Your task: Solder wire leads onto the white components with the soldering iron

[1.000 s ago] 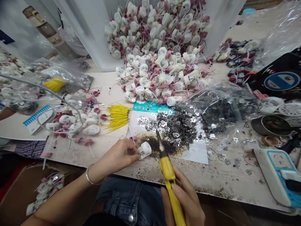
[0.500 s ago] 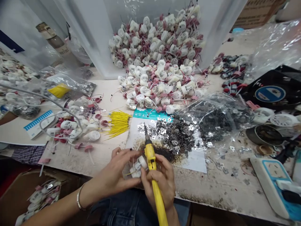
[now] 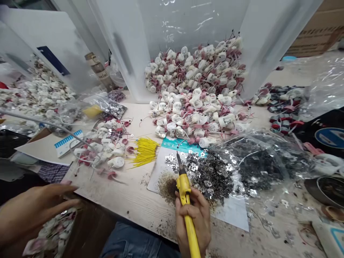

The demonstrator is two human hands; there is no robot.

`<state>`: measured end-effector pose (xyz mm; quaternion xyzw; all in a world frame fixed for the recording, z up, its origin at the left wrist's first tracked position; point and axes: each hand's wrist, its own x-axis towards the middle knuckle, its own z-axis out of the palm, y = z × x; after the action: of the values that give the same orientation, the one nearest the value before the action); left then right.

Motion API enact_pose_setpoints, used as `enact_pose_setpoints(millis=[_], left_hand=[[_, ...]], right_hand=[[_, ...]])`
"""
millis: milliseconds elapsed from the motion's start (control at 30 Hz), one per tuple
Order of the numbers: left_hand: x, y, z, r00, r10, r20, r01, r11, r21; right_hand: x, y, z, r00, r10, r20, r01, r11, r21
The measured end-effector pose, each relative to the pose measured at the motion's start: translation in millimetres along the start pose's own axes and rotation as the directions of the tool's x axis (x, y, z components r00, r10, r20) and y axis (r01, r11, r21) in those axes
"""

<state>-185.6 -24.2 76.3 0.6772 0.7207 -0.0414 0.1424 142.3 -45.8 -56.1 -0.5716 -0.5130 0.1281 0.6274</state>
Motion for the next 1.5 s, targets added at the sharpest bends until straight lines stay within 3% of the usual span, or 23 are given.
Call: enact_pose_setpoints(millis=[67, 167, 267, 367, 433, 533, 633, 833, 1000, 1067, 1133, 1200, 1267, 1300, 1333, 1367, 1433, 1500], left_hand=[[23, 40, 5.6, 0.981, 0.175, 0.083, -0.172, 0.984, -0.042], [75, 104, 20.5, 0.881, 0.437, 0.181, -0.418, 0.898, -0.136], [138, 152, 39.4, 0.821, 0.571, 0.0, -0.569, 0.817, -0.09], [189, 177, 53.5, 0.816, 0.543, -0.198, -0.551, 0.834, 0.015], [208, 182, 55.7, 0.818, 0.527, -0.229, -0.535, 0.844, 0.029], [214, 178, 49.5, 0.816, 0.541, -0.202, -0.555, 0.832, -0.013], [211, 171, 44.3, 0.817, 0.545, -0.189, -0.565, 0.821, -0.076], [206, 169, 59.4, 0.833, 0.536, -0.133, -0.552, 0.822, -0.142], [211, 179, 49.0, 0.847, 0.487, -0.212, -0.529, 0.814, -0.241], [222, 187, 37.0, 0.857, 0.388, -0.339, -0.506, 0.757, -0.414], [233, 197, 23.1, 0.851, 0.231, -0.472, -0.508, 0.59, -0.627], [235, 205, 7.5, 0.817, 0.109, -0.566, -0.552, 0.427, -0.716], [223, 208, -9.0, 0.763, 0.127, -0.634, -0.626, 0.386, -0.677], [212, 208, -16.9, 0.743, 0.212, -0.635, -0.658, 0.404, -0.635], [198, 206, -23.6, 0.732, 0.341, -0.59, -0.679, 0.434, -0.592], [183, 205, -28.7, 0.731, 0.491, -0.474, -0.681, 0.478, -0.555], [155, 203, -30.4, 0.703, 0.708, -0.066, -0.645, 0.595, -0.48], [134, 207, -18.6, 0.579, 0.729, 0.364, -0.621, 0.684, -0.382]], right_hand=[[-1, -1, -1, 1.0, -0.018, 0.011, 0.018, 1.0, 0.001], [-2, -5, -6, 0.998, -0.056, -0.011, 0.055, 0.998, -0.032], [-2, -6, -13, 0.994, -0.108, 0.002, 0.108, 0.991, -0.081], [-3, -1, -25, 0.972, -0.22, 0.088, 0.23, 0.965, -0.129], [-4, 4, -34, 0.949, -0.278, 0.147, 0.301, 0.94, -0.163], [-4, 10, -43, 0.932, -0.317, 0.175, 0.351, 0.91, -0.222], [-3, 8, -41, 0.945, -0.292, 0.145, 0.318, 0.926, -0.205], [-5, -1, -34, 0.961, -0.244, 0.13, 0.258, 0.96, -0.107], [-11, 2, -43, 0.96, -0.243, 0.141, 0.26, 0.958, -0.118], [-11, 1, -45, 0.964, -0.236, 0.126, 0.252, 0.959, -0.128], [-9, -1, -46, 0.963, -0.239, 0.125, 0.255, 0.957, -0.14], [-6, -2, -48, 0.962, -0.246, 0.121, 0.262, 0.955, -0.141], [-5, -1, -51, 0.954, -0.268, 0.133, 0.285, 0.949, -0.134], [-5, 0, -53, 0.952, -0.275, 0.134, 0.292, 0.947, -0.135], [-6, 1, -55, 0.954, -0.275, 0.122, 0.291, 0.947, -0.138], [-7, 2, -56, 0.962, -0.257, 0.094, 0.269, 0.951, -0.15], [-11, 3, -57, 0.984, -0.179, -0.007, 0.175, 0.967, -0.188], [-14, 2, -56, 0.992, -0.096, -0.084, 0.076, 0.975, -0.209]])
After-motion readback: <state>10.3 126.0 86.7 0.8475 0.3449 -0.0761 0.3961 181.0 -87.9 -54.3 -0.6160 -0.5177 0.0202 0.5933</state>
